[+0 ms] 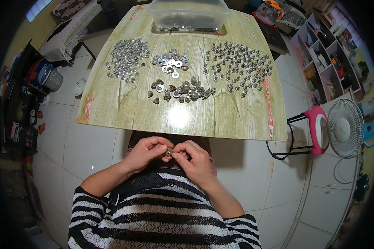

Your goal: The person assembles hardware by picking up screws and washers from the table and sliding the washers onto the screws by hand.

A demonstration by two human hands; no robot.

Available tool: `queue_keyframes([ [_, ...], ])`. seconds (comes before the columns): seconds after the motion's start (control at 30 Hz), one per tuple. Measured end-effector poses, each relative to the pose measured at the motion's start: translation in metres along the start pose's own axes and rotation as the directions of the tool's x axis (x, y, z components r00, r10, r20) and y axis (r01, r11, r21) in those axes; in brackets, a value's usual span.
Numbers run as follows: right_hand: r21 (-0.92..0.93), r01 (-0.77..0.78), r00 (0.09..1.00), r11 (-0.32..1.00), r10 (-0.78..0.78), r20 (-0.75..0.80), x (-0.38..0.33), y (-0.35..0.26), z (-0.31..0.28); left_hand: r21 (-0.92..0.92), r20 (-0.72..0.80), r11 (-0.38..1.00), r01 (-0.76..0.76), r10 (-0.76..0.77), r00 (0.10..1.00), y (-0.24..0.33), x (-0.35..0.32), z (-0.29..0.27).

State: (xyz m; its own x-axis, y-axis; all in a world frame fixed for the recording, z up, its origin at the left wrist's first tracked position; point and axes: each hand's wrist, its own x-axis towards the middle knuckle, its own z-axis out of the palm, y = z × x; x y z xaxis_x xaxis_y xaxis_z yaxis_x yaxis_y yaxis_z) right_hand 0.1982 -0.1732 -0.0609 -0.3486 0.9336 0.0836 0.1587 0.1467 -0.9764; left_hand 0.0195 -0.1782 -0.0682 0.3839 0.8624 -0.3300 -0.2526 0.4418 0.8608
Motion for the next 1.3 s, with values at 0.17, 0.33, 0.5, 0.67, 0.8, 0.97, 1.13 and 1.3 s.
queue_keyframes([
  [0.17, 0.026, -0.036, 0.999, 0.999, 0.036, 0.0, 0.0, 0.008, -0.001, -0.009, 0.018, 0.999, -0.046, 0.046, 0.999, 0.002, -0.001, 0.0],
  [0.33, 0.073, -0.075, 0.997, 0.995, 0.074, 0.022, 0.0, 0.012, 0.001, -0.034, 0.066, 0.999, -0.001, 0.003, 0.998, -0.006, 0.001, -0.011],
  [0.5, 0.09, -0.092, 0.995, 0.992, 0.089, 0.033, -0.001, 0.015, 0.002, -0.013, 0.07, 0.997, -0.071, 0.072, 0.995, -0.007, -0.002, -0.008],
  [0.67, 0.074, -0.004, 0.999, 0.997, 0.0, 0.048, -0.001, 0.016, 0.003, -0.018, 0.126, 0.998, 0.066, -0.063, 0.99, -0.013, 0.002, -0.01],
  [0.8, 0.076, -0.001, 0.999, 0.997, -0.002, 0.042, -0.003, 0.016, 0.004, 0.009, 0.16, 1.0, -0.008, 0.007, 0.987, -0.013, 0.0, -0.009],
  [0.97, 0.077, -0.008, 0.996, 0.997, 0.001, 0.089, -0.004, 0.015, 0.006, 0.229, 0.235, 0.973, 0.024, -0.08, 0.969, -0.016, 0.0, -0.018],
  [1.13, 0.099, -0.065, 0.994, 0.993, 0.056, 0.09, -0.005, 0.018, 0.006, 0.24, 0.162, 0.971, -0.012, -0.028, 0.986, -0.013, -0.002, -0.012],
  [1.3, 0.138, -0.157, 0.982, 0.978, 0.14, 0.127, -0.005, 0.023, 0.008, 0.278, 0.189, 0.956, 0.096, -0.152, 0.97, -0.014, 0.002, -0.022],
])
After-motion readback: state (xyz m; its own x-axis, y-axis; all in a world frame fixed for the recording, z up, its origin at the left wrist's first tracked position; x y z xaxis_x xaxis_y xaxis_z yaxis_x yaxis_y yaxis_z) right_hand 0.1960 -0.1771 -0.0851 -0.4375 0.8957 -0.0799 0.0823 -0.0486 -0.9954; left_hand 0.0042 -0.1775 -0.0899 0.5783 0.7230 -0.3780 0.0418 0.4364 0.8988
